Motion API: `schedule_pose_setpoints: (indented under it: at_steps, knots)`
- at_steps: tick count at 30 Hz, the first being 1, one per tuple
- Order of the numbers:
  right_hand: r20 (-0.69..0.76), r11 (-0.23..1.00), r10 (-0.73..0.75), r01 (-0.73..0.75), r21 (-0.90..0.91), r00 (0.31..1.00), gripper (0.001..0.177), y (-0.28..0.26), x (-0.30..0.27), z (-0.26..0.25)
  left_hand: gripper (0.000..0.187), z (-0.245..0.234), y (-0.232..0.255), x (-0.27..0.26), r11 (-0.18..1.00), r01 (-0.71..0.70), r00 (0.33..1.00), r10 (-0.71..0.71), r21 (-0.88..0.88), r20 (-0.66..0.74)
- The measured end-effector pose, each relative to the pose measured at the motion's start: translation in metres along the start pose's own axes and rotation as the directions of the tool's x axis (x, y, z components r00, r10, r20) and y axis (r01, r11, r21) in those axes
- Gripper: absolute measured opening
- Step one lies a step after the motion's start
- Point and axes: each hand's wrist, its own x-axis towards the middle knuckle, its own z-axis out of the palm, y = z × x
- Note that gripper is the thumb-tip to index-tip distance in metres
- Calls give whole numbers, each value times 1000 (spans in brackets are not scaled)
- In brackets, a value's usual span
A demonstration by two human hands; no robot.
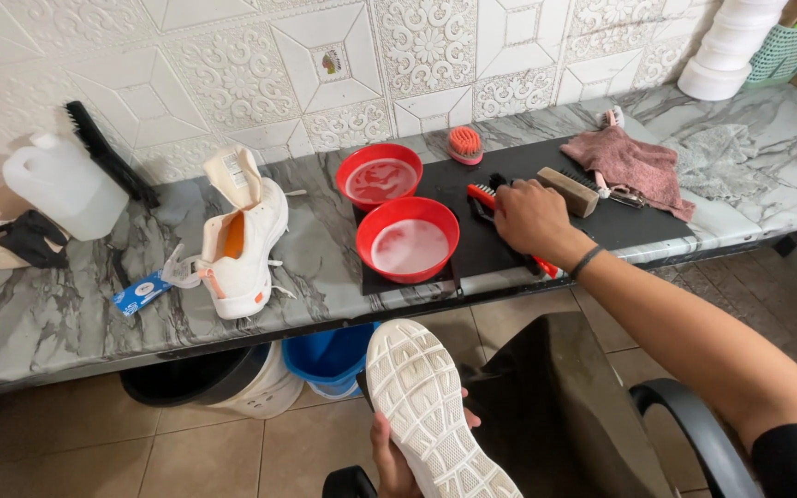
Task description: The person scrubs the sole of a white sneaker with a red brush dipped in soapy water, then wipes the sole with a cloth. The process is repeated multiple times, alternating between scrubbing and wiping.
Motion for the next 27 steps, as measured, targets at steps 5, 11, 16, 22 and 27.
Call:
schedule_pose_setpoints:
  at_steps: [5,11,16,22,27]
  knots:
    - [292,979,178,-139,-150,940,19,23,22,-3,103,-23,-6,7,995,52,996,-46,-90,70]
    - [64,982,165,-157,-109,984,12,18,18,-9,109,-29,-14,9,973,163,987,-159,-161,32]
    - [234,976,45,-92,197,971,25,-48,5,-48,103,-35,-20,10,973,152,988,-150,-172,26]
    - [468,980,18,-109,169,883,54,-79,-13,-51,92,-45,-24,12,998,-37,991,43,-53,126]
    - [398,956,170,-249,155,901,40,-60,1,-51,91,-36,-19,11,994,-105,986,103,8,132]
